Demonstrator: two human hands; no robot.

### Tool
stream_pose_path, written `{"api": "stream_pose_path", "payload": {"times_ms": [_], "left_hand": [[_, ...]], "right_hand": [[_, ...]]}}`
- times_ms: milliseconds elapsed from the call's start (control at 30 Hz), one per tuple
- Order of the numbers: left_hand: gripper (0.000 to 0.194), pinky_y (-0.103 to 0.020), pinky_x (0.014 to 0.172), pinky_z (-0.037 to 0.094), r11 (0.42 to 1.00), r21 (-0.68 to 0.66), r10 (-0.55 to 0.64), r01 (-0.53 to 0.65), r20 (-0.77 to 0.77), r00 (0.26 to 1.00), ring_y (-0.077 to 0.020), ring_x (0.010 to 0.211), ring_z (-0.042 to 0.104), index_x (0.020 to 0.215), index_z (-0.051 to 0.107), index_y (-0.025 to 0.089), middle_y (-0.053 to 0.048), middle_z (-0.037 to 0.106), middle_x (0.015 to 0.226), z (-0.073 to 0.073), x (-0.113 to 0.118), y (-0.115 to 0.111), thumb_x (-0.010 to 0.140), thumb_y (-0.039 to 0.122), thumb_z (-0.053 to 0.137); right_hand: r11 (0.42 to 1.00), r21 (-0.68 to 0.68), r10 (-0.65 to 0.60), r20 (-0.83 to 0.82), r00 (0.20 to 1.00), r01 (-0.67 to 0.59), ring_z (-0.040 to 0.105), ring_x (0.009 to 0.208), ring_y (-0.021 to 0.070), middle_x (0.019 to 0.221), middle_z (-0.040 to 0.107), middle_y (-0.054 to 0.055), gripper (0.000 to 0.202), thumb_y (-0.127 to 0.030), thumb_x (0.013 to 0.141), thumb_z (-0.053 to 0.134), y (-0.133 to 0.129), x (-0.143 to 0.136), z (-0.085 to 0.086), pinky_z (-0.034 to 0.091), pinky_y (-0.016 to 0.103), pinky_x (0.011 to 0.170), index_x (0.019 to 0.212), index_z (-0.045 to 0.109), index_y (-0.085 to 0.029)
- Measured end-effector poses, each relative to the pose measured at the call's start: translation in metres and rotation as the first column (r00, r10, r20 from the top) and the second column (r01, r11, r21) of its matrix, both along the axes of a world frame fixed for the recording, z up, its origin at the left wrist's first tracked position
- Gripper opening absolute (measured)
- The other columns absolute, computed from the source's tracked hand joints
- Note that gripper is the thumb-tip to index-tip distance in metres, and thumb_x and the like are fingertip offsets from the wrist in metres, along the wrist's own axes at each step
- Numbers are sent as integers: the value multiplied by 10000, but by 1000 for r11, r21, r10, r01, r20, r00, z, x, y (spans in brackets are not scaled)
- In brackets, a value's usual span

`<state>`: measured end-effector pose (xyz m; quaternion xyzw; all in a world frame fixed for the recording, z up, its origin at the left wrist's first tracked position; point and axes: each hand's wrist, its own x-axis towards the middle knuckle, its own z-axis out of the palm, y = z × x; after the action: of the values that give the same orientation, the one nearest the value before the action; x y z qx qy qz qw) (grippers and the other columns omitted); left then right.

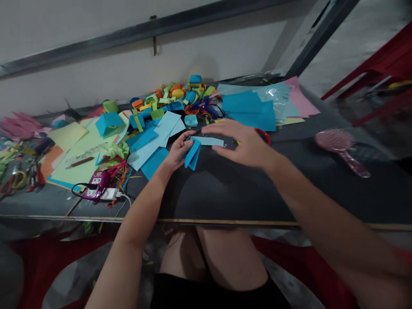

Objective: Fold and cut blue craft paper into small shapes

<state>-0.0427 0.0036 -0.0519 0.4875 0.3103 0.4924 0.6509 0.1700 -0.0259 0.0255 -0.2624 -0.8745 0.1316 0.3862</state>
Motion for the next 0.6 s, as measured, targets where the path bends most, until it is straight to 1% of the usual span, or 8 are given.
{"api": "stream_pose_path", "payload": {"times_ms": [67,133,233,300,400,467,533,600], "left_hand": [[595,-213,534,419,993,-52,-97,101,74,992,-69,501,506,1071,609,196,51,564,612,5,-2,-2,603,487,836],[586,-207,511,407,984,-73,-151,159,111,982,-63,482,490,1019,624,180,56,541,575,8,-2,-4,573,483,854],[570,-197,564,431,985,-75,-150,157,81,985,-59,532,528,1019,642,174,44,591,623,11,0,-5,562,419,878],[562,-186,621,446,989,-77,-124,127,40,991,-64,602,577,1011,654,167,30,641,687,12,2,-6,540,354,898],[504,-171,613,442,985,-120,-119,124,47,992,-62,606,591,954,665,157,26,654,687,13,6,-6,542,330,898],[474,-174,576,437,981,-139,-129,138,74,989,-57,558,575,947,664,163,35,640,653,14,7,-6,571,353,882],[464,-177,562,438,981,-133,-134,142,70,988,-58,539,572,967,664,173,37,640,644,13,7,-5,598,371,865],[480,-186,592,458,983,-123,-139,140,14,990,-69,573,600,1008,667,183,20,674,698,12,6,-4,612,378,856]], "right_hand": [[995,11,95,-31,995,-95,576,1198,259,1293,628,54,353,-220,875,600,13,-11,-6,464,447,1020,1220,643,-277],[983,43,181,-111,977,-178,642,1088,239,1130,712,45,234,-245,867,620,24,-24,-15,515,429,950,1078,715,-277],[993,39,119,-269,956,-113,695,928,222,886,760,19,115,-297,867,639,29,-35,-31,544,413,880,883,752,-280],[999,15,36,-329,944,-33,699,871,220,824,757,21,138,-328,871,633,25,-36,-39,549,411,847,815,744,-269],[999,-1,-46,-351,935,49,688,885,221,856,748,48,202,-349,907,564,18,-31,-47,536,421,859,835,720,-244],[998,15,-55,-335,940,64,669,977,226,982,737,72,218,-350,927,517,15,-29,-50,512,439,908,938,702,-236],[995,68,-48,-306,951,72,650,1041,230,1076,719,79,213,-347,924,515,15,-28,-51,496,444,929,997,685,-240],[987,140,-39,-267,963,79,661,1006,221,1033,732,55,163,-334,911,552,16,-29,-52,498,429,908,944,690,-254]]}}
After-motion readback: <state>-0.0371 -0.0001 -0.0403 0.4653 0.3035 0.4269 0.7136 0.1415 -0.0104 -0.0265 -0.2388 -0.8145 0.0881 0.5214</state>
